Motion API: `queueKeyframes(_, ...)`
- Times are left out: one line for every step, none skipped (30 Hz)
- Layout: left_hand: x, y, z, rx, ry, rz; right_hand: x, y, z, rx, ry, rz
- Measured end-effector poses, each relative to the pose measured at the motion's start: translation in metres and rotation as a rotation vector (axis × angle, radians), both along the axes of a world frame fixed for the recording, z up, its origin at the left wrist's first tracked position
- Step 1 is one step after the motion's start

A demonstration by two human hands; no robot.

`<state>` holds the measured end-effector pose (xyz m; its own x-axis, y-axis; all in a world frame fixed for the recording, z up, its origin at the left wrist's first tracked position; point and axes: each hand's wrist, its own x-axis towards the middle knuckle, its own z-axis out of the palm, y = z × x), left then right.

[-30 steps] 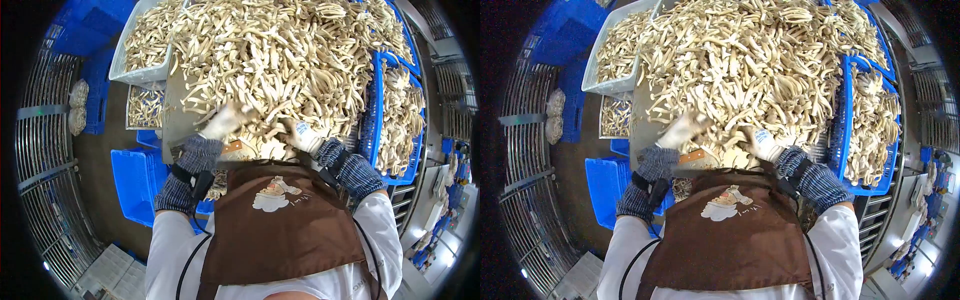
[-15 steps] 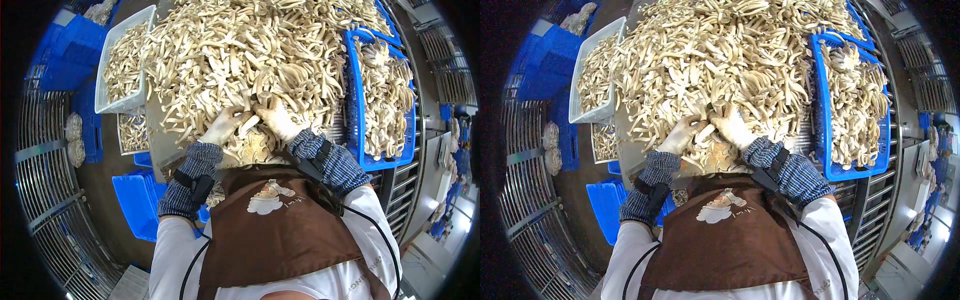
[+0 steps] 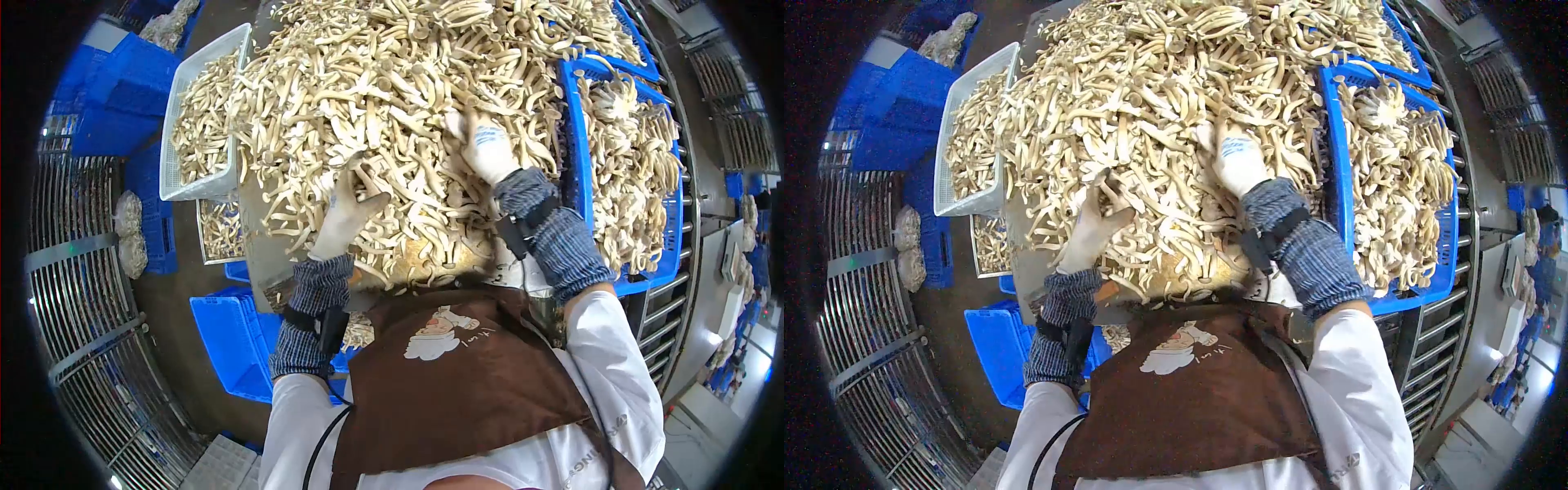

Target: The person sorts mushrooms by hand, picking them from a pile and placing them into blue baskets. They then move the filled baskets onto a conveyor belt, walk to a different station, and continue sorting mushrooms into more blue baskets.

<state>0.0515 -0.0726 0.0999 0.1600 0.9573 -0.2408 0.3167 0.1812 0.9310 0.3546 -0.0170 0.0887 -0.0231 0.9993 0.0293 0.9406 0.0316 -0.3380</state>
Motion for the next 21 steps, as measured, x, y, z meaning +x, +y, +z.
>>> queueKeyframes(0.006,-0.001,0.022,0.146,0.185,-0.028,0.006,-0.002,0.015,-0.007,0.138,-0.004)
queueKeyframes(0.015,-0.003,0.045,0.293,0.367,-0.051,0.008,-0.003,0.006,0.123,0.287,-0.009)
queueKeyframes(0.029,-0.01,0.067,0.161,0.108,0.051,0.002,-0.006,0.018,0.041,0.449,-0.039)
queueKeyframes(0.041,-0.013,0.074,0.16,0.101,0.051,-0.011,-0.013,0.035,-0.042,0.607,-0.073)
queueKeyframes(0.052,-0.014,0.078,-0.035,-0.166,0.051,-0.029,-0.026,0.048,-0.057,0.733,-0.002)
queueKeyframes(0.059,-0.014,0.062,-0.015,-0.222,0.018,-0.048,-0.042,0.057,-0.07,0.859,0.072)
queueKeyframes(0.066,-0.013,0.046,0.003,-0.28,-0.015,-0.065,-0.053,0.06,-0.135,0.754,0.214)
queueKeyframes(0.068,-0.012,0.033,-0.156,-0.497,-0.013,-0.075,-0.061,0.058,-0.199,0.646,0.354)
queueKeyframes(0.066,-0.013,0.024,-0.228,-0.555,0.032,-0.076,-0.063,0.055,-0.193,0.643,0.359)
queueKeyframes(0.062,-0.015,0.016,-0.304,-0.61,0.078,-0.077,-0.066,0.051,-0.209,0.732,0.316)
queueKeyframes(0.06,-0.019,0.024,-0.34,-0.587,0.162,-0.078,-0.07,0.053,-0.228,0.822,0.271)
queueKeyframes(0.059,-0.024,0.032,-0.377,-0.565,0.246,-0.073,-0.068,0.06,-0.437,0.955,0.222)
queueKeyframes(0.046,-0.019,0.019,-0.415,-0.573,0.12,-0.069,-0.071,0.059,-0.471,1.002,0.194)
queueKeyframes(0.048,-0.025,0.012,-0.244,-0.594,0.18,-0.067,-0.073,0.058,-0.503,1.048,0.166)
queueKeyframes(0.045,-0.026,0.006,-0.307,-0.585,0.219,-0.072,-0.078,0.05,-0.49,1.228,0.132)
queueKeyframes(0.04,-0.028,0.0,-0.372,-0.576,0.259,-0.077,-0.084,0.044,-0.49,1.226,0.135)
queueKeyframes(0.037,-0.03,0.005,-0.369,-0.578,0.261,-0.084,-0.089,0.043,-0.449,1.076,0.061)
queueKeyframes(0.032,-0.032,0.01,-0.378,-0.579,0.125,-0.09,-0.093,0.04,-0.404,0.925,-0.01)
queueKeyframes(0.029,-0.034,0.015,-0.386,-0.577,-0.013,-0.096,-0.097,0.031,-0.298,0.798,0.071)
queueKeyframes(0.034,-0.034,0.027,-0.394,-0.492,0.134,-0.094,-0.099,0.026,-0.265,0.741,0.232)
queueKeyframes(0.032,-0.034,0.032,-0.362,-0.51,0.12,-0.095,-0.101,0.019,-0.179,0.695,0.287)
